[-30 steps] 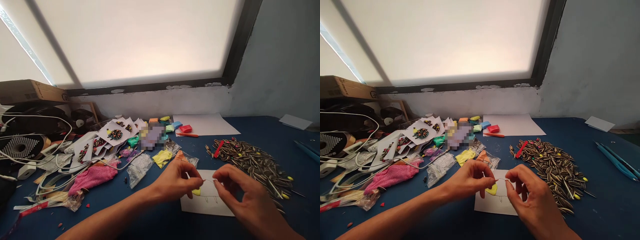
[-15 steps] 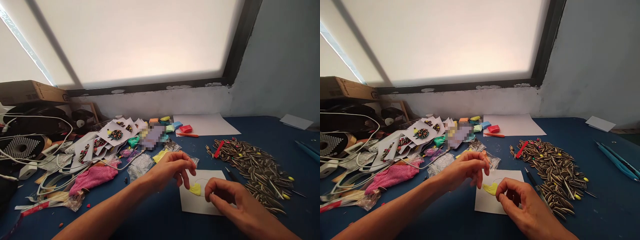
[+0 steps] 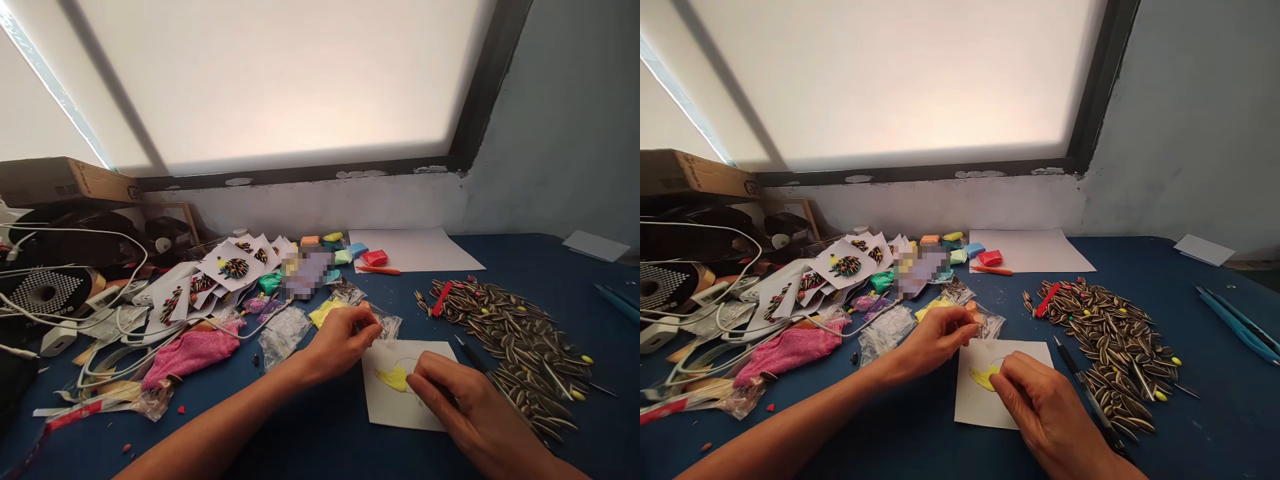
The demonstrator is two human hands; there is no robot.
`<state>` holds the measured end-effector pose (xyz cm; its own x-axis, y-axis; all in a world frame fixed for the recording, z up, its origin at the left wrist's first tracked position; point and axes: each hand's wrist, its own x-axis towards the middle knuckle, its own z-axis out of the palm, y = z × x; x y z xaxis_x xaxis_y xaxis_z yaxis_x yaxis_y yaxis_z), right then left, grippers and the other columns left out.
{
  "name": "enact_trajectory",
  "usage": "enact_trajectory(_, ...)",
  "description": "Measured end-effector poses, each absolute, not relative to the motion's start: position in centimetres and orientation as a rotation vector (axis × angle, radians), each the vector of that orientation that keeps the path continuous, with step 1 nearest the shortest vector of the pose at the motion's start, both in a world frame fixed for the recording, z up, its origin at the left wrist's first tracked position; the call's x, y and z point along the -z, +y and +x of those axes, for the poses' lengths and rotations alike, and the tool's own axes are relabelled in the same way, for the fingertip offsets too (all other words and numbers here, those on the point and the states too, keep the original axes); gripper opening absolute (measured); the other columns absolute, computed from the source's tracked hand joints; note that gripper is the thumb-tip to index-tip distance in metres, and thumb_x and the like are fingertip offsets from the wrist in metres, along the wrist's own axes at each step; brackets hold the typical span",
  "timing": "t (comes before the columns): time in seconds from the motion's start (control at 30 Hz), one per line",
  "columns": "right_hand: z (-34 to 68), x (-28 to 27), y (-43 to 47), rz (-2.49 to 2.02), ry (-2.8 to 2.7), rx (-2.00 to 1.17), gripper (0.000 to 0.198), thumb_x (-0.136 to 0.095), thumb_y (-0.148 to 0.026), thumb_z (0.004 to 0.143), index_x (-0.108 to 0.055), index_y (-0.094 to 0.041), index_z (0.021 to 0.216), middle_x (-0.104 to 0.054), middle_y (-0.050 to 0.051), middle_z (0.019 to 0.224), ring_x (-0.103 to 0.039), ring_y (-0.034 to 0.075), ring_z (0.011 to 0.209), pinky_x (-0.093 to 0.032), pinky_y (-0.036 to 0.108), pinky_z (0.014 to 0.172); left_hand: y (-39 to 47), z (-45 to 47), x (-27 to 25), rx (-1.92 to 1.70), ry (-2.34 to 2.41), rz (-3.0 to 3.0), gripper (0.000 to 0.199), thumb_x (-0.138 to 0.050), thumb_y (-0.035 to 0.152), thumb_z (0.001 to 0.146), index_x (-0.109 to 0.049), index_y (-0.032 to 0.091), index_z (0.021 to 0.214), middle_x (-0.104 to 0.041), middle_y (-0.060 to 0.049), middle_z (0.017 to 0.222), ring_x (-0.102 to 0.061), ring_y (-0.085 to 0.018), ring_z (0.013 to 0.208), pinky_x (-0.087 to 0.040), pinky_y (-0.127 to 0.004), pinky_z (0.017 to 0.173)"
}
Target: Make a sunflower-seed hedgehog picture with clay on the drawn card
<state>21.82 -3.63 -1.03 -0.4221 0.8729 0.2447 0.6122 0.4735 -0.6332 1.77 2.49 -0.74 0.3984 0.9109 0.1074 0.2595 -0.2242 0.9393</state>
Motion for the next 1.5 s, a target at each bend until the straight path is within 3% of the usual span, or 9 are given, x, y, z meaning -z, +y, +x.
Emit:
enact_trajectory(0.1,21.8,1.2,-3.5,-1.239,-2.169,-0.523,0.033,-0.041,-0.034,0.100,-0.045,-0.024,0.069,-0.051,-0.004,0.061,-0.047,0.011,0.051,-0.036,0.023,0.046,2.4,1.8,1.2,-0.844,1.118,1.913,0.022,-0.054,0.020,0.086,-0.055,0.015,0.064,-0.047,0.004,0.060,-0.039,-0.009,0.056,-0.030,-0.022,0.055)
enact_trajectory(0.27,21.8,0.7,-2.4,-1.158,-2.242,-0.518,0.016,-0.049,-0.025,0.094,-0.061,-0.025,0.084,-0.061,0.000,0.080,-0.051,0.011,0.054,-0.042,0.024,0.047,2.4,1.9,2.0,-0.810,1.217,1.926,0.020,-0.055,0.020,0.084,-0.060,0.015,0.066,-0.049,0.004,0.057,-0.041,-0.010,0.055,-0.029,-0.023,0.055)
enact_trajectory(0.47,20.4,-0.2,-1.6,-1.084,-2.270,-0.575,0.017,-0.053,-0.021,0.091,-0.064,-0.024,0.079,-0.065,-0.001,0.070,-0.057,0.012,0.057,-0.045,0.024,0.052,2.2,2.2,2.5,-0.826,1.263,1.944,0.017,-0.056,0.021,0.083,-0.067,0.015,0.071,-0.055,0.002,0.059,-0.042,-0.010,0.054,-0.029,-0.023,0.054)
enact_trajectory(0.73,20.7,1.4,-2.1,-1.073,-2.314,-0.335,0.018,-0.050,-0.024,0.096,-0.063,-0.025,0.084,-0.063,0.001,0.081,-0.062,0.014,0.072,-0.048,0.026,0.065,2.3,2.1,2.6,-0.827,1.281,1.930,0.019,-0.056,0.023,0.083,-0.069,0.016,0.070,-0.056,0.002,0.059,-0.044,-0.011,0.055,-0.029,-0.023,0.055)
enact_trajectory(1.5,19.2,2.5,-1.2,-1.029,-2.399,-0.067,0.025,-0.048,-0.019,0.096,-0.068,-0.020,0.081,-0.062,0.003,0.077,-0.061,0.015,0.069,-0.048,0.026,0.061,2.4,2.3,2.4,-0.855,1.268,1.848,0.017,-0.057,0.019,0.080,-0.068,0.015,0.069,-0.059,0.002,0.061,-0.048,-0.012,0.059,-0.032,-0.023,0.057)
